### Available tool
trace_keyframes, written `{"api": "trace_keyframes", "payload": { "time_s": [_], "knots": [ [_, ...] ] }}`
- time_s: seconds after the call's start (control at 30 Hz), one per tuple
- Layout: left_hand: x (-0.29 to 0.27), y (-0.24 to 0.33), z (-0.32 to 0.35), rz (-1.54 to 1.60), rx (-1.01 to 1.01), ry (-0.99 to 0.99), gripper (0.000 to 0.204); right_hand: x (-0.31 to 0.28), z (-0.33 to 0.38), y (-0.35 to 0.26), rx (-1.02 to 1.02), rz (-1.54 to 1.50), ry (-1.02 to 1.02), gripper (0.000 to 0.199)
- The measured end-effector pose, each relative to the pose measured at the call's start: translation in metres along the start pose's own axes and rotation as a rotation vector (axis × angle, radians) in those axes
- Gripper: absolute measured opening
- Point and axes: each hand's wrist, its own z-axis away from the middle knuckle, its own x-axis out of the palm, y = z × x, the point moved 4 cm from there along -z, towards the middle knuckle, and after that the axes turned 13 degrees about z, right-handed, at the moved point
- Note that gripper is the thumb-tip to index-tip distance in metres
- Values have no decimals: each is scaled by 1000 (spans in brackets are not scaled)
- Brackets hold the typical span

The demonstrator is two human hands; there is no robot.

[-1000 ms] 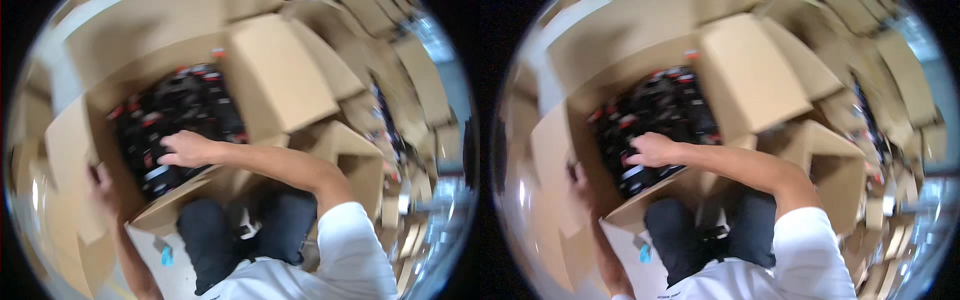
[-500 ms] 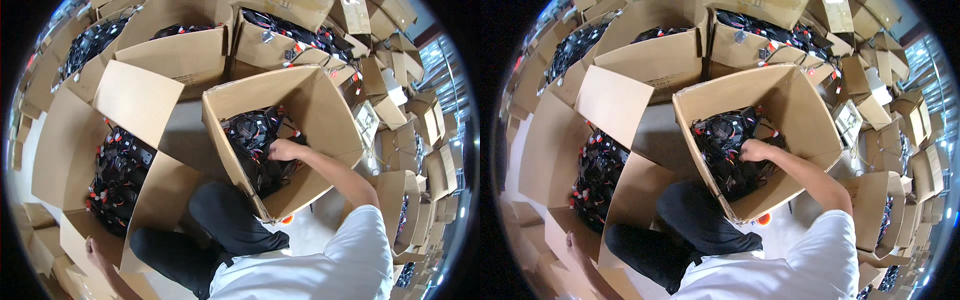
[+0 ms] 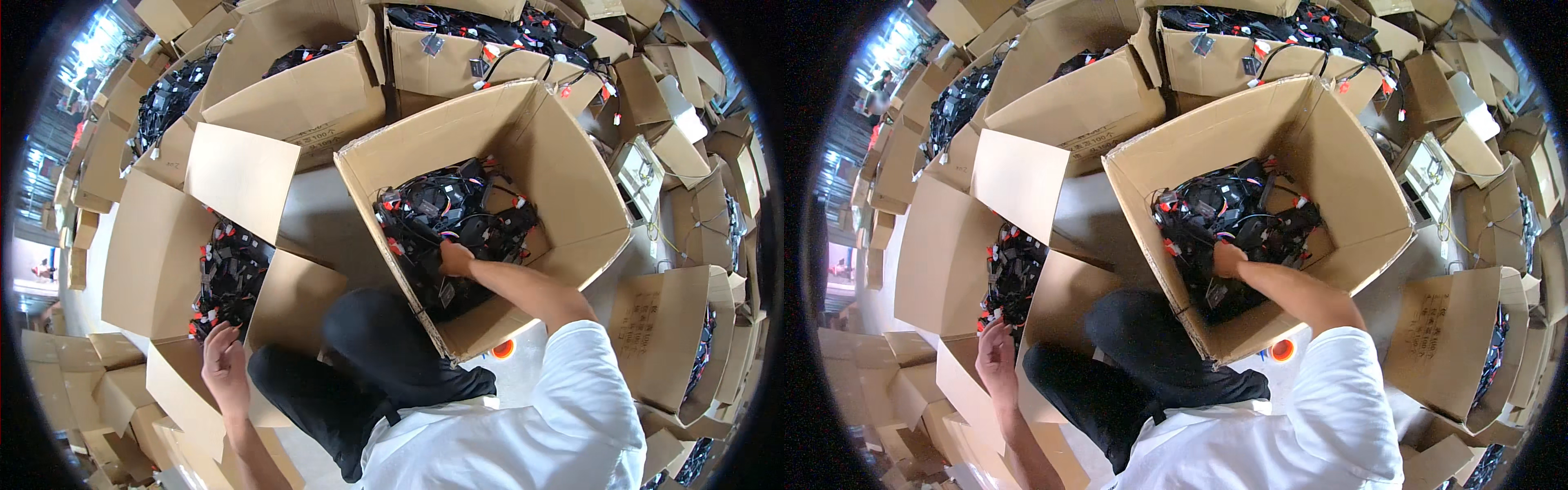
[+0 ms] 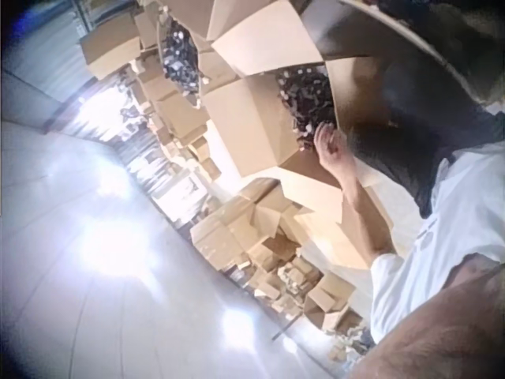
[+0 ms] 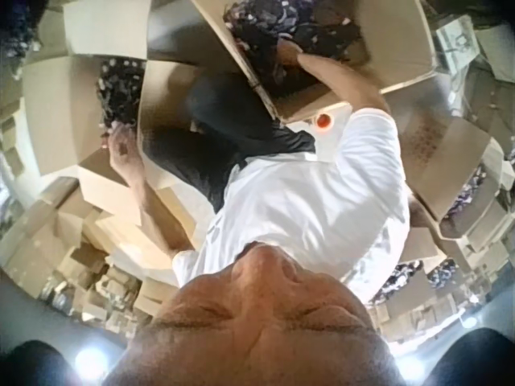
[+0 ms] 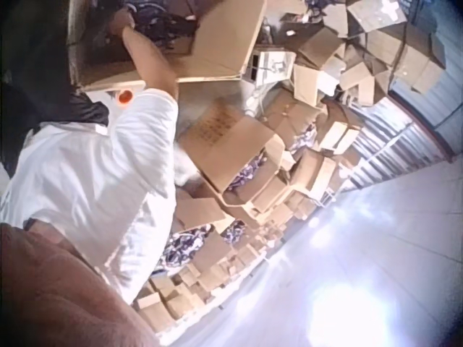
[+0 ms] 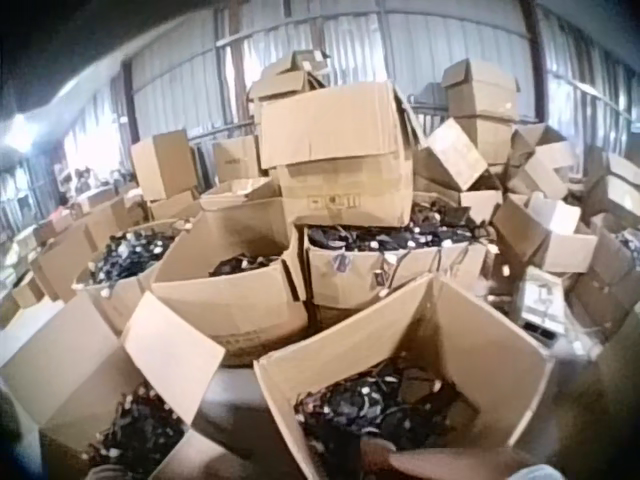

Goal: The person sorts and inspects electronic display units and cable harnesses by hand, taking them from open cardboard boxes.

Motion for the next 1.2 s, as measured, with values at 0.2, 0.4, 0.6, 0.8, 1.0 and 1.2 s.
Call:
{"api": "trace_keyframes", "payload": {
  "time_s": [0.2, 0.4, 0.6, 0.8, 1.0, 1.2],
  "knots": [
    [31, 49, -3, 19, 118, -104, 21, -110, 59, 33, -299, -287, -108, 34],
    [139, 138, -13, -154, 531, -507, 35, -211, 150, 48, -386, -744, -315, 17],
    [201, 160, -17, -76, 731, -666, 46, -306, 222, 59, -376, -916, -48, 24],
    [223, 182, -12, -112, 967, -603, 62, -264, 204, 20, -543, -1230, -172, 22],
    [225, 158, -16, -206, 999, -831, 37, -247, 197, -54, -671, -1379, -299, 25],
    [177, 195, -35, -91, 586, -1010, 30, -237, 169, -62, -423, -1671, -171, 19]
  ]
}}
